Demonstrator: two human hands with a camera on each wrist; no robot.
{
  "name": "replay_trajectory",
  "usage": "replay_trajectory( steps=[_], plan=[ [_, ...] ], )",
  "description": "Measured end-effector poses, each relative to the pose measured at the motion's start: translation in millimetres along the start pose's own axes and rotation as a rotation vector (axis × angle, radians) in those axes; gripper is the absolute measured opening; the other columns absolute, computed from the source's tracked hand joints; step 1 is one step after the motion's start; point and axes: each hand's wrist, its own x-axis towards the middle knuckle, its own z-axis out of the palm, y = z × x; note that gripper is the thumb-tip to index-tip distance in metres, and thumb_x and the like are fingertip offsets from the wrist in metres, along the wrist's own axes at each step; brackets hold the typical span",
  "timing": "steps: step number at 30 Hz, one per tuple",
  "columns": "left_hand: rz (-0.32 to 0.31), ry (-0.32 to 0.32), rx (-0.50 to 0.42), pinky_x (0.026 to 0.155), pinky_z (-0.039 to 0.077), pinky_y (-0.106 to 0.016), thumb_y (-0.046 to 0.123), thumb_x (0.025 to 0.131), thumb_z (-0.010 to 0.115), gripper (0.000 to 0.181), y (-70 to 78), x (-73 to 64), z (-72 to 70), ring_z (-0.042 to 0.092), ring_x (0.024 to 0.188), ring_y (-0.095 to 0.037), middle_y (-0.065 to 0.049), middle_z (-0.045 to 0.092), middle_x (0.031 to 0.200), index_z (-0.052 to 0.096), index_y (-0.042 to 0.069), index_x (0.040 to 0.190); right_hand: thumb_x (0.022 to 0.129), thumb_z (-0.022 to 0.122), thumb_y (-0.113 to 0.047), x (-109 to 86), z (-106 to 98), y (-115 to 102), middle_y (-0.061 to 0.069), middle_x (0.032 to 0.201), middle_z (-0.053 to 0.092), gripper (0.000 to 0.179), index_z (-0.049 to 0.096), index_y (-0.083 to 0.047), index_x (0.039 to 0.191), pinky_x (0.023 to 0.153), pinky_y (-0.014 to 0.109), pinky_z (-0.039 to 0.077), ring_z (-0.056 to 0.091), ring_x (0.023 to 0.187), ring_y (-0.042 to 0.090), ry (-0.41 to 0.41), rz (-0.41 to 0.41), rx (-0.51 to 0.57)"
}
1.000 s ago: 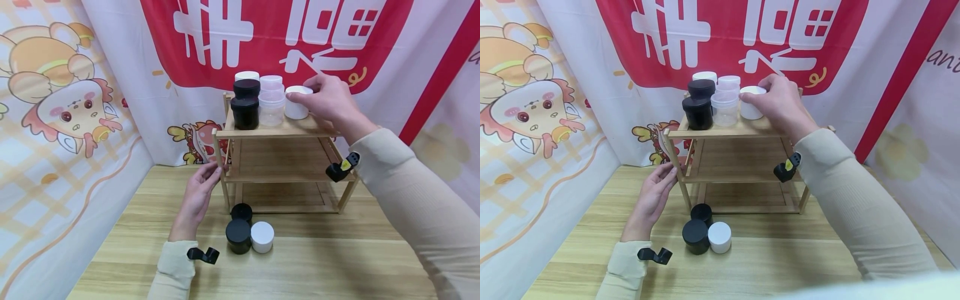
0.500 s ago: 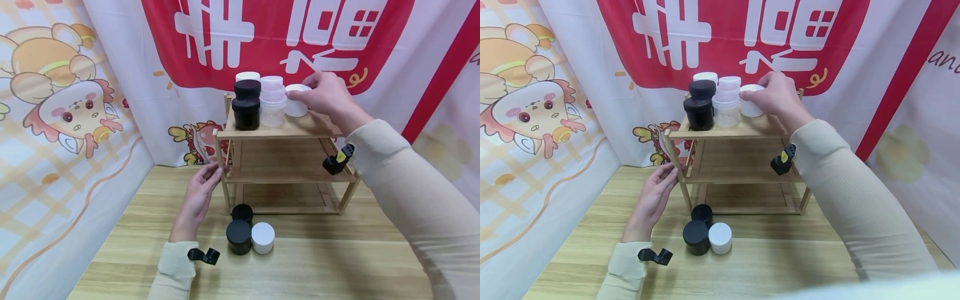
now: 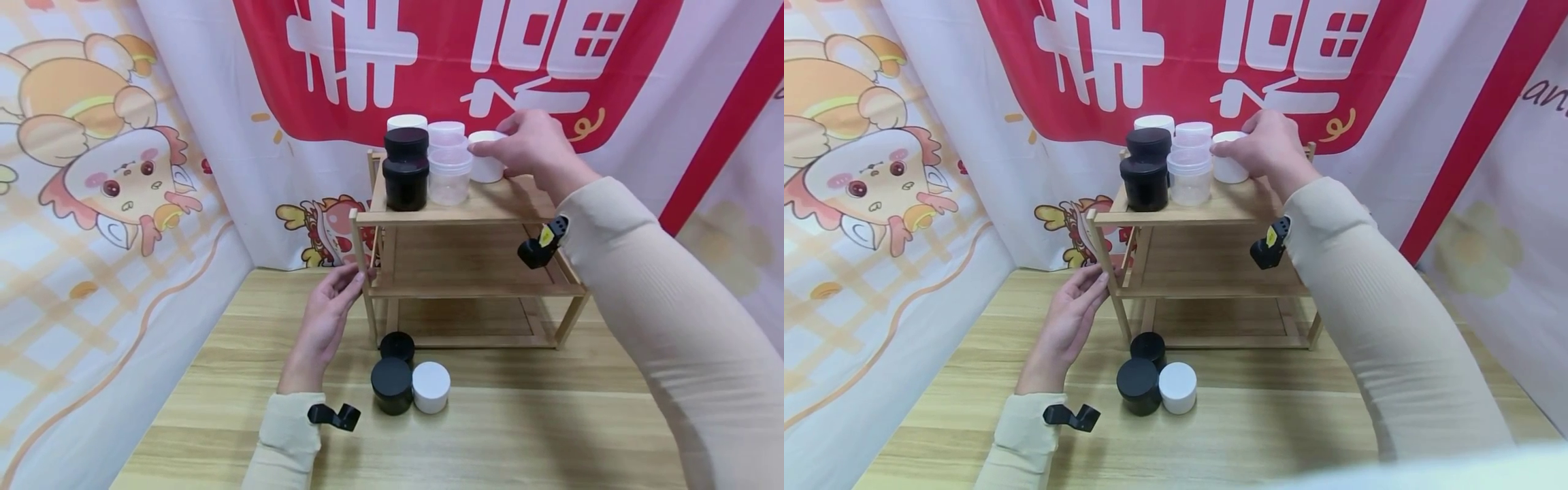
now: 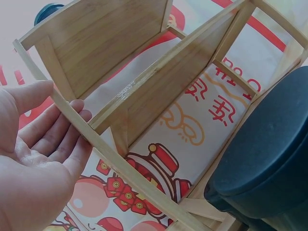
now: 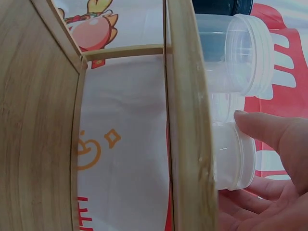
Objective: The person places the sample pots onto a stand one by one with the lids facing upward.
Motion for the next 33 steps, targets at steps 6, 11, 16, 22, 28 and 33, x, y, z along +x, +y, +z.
replay_trajectory(
  steps=[6, 11, 16, 22, 28, 33],
  plan=[
    [0.001, 0.0, -0.002, 0.127, 0.041, -0.037, 0.014, 0.11, 0.062, 0.041, -0.7, 0.0, 0.7, 0.06, 0.138, -0.029, -0.015, 0.068, 0.139, 0.056, 0.0, 0.147, 0.094, 0.081, -0.046, 6.1, 0, -4, 0.012, 0.161, 0.05, 0.08, 0.046, -0.014, 0.159, 0.117, 0.049, 0.053, 0.058, 0.135, 0.031, -0.018, 0.023, -0.012],
    [0.0, 0.009, -0.003, 0.127, 0.041, -0.038, 0.014, 0.11, 0.062, 0.039, -1.8, -0.2, 0.9, 0.064, 0.13, -0.019, -0.005, 0.072, 0.131, 0.057, 0.0, 0.146, 0.094, 0.082, -0.041, 12.7, 3, -6, 0.011, 0.162, 0.048, 0.086, 0.04, -0.015, 0.163, 0.12, 0.05, 0.051, 0.053, 0.137, 0.03, -0.003, 0.039, -0.037],
    [-0.005, 0.011, -0.004, 0.127, 0.042, -0.037, 0.013, 0.11, 0.062, 0.04, -1.1, -0.8, 1.7, 0.062, 0.134, -0.024, -0.007, 0.07, 0.133, 0.055, -0.001, 0.147, 0.094, 0.082, -0.041, 18.1, 5, -6, 0.01, 0.164, 0.046, 0.088, 0.037, -0.017, 0.165, 0.12, 0.051, 0.05, 0.049, 0.14, 0.03, 0.012, 0.066, -0.046],
    [0.0, 0.013, 0.012, 0.128, 0.04, -0.039, 0.015, 0.11, 0.063, 0.039, 1.7, 1.3, 3.5, 0.059, 0.138, -0.025, -0.008, 0.069, 0.135, 0.057, 0.001, 0.146, 0.093, 0.083, -0.042, 21.0, 4, -6, 0.01, 0.168, 0.041, 0.098, 0.026, -0.019, 0.169, 0.124, 0.055, 0.043, 0.045, 0.145, 0.03, 0.022, 0.094, -0.03],
    [-0.001, 0.01, 0.01, 0.129, 0.039, -0.04, 0.014, 0.11, 0.062, 0.041, 0.5, 1.2, 3.7, 0.061, 0.134, -0.02, -0.006, 0.071, 0.134, 0.056, 0.0, 0.147, 0.094, 0.081, -0.044, 24.7, 8, -6, 0.009, 0.165, 0.043, 0.093, 0.03, -0.018, 0.167, 0.123, 0.051, 0.046, 0.046, 0.142, 0.028, 0.007, 0.109, -0.009],
    [0.006, 0.008, 0.002, 0.128, 0.04, -0.038, 0.013, 0.11, 0.061, 0.04, -1.7, 0.6, 3.3, 0.062, 0.133, -0.02, -0.004, 0.072, 0.132, 0.055, -0.001, 0.148, 0.095, 0.079, -0.045, 28.2, 11, -5, 0.006, 0.16, 0.046, 0.087, 0.034, -0.018, 0.165, 0.121, 0.046, 0.048, 0.049, 0.137, 0.025, -0.008, 0.115, 0.014]
  ],
)
